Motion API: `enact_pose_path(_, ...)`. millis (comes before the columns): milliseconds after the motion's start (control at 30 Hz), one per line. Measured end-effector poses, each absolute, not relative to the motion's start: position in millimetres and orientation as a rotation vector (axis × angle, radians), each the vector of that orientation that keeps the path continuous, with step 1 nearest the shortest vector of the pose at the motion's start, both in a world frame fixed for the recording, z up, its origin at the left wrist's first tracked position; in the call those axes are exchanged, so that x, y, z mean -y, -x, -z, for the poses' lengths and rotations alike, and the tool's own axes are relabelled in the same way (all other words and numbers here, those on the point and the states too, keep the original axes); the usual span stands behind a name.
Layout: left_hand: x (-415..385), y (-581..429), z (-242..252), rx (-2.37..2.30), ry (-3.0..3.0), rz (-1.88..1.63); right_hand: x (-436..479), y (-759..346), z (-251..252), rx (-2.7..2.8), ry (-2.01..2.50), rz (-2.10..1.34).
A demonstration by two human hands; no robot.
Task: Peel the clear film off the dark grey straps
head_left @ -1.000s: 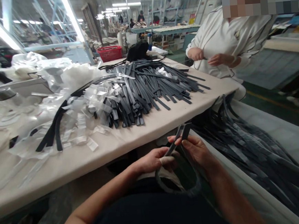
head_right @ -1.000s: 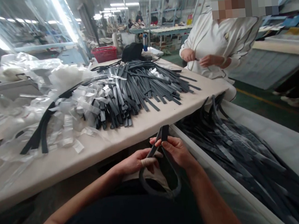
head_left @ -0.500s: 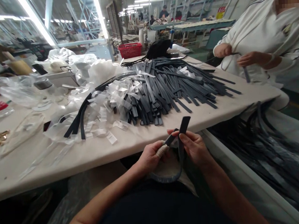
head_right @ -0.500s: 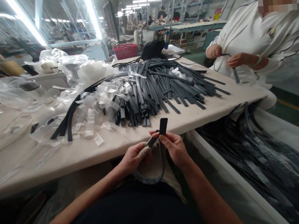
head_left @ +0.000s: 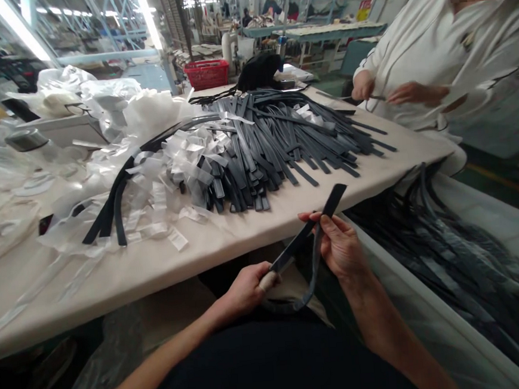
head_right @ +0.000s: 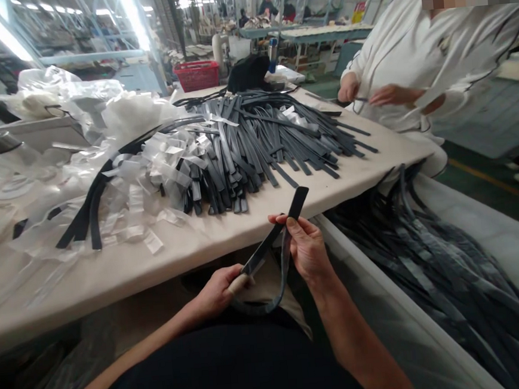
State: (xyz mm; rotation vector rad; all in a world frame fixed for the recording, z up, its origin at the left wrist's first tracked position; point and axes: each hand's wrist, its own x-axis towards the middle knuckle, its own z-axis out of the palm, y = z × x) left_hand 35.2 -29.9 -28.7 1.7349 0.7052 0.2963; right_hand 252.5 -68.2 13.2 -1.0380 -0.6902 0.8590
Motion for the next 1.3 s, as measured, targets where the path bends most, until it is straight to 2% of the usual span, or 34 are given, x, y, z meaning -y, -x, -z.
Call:
enact_pose_path(200, 30, -43, 31, -0.715, -1.265, -0.438, 98, -284, -15, 0.652, 1.126, -0.697)
enact_pose_path(367, 32, -46, 38, -0.766, -1.016, -0.424, 163, -339, -6, 0.475, 1.252, -0.449)
enact_pose_path(600, 27, -66, 30, -0.68, -1.15, -0.49, 272, -394, 3, 0.162, 1.358, -0.031)
enact_pose_path(767, 19, -93, 11, -0.693, -1.118, -0.702, 288, -378, -9, 0.193, 1.324, -0.103)
enact_pose_path(900, 37, -125, -11, -0.567, -1.363, -0.409, 247, -325, -12, 0.388, 1.276, -0.213)
enact_pose_path(1000, 62, -149, -20, -0.373, -1.496, -0.185, 208, -281, -14, 0.582, 1.176, -0.428)
enact_pose_path(1167, 82, -165, -11, -0.35, -1.577, -0.165, 180, -257, -12, 0.653, 1.033, -0.712)
enact_pose_path(1300, 84, -161, 1, -0.316, -1.595, -0.086, 186, -262, -5, 0.598, 0.986, -0.779)
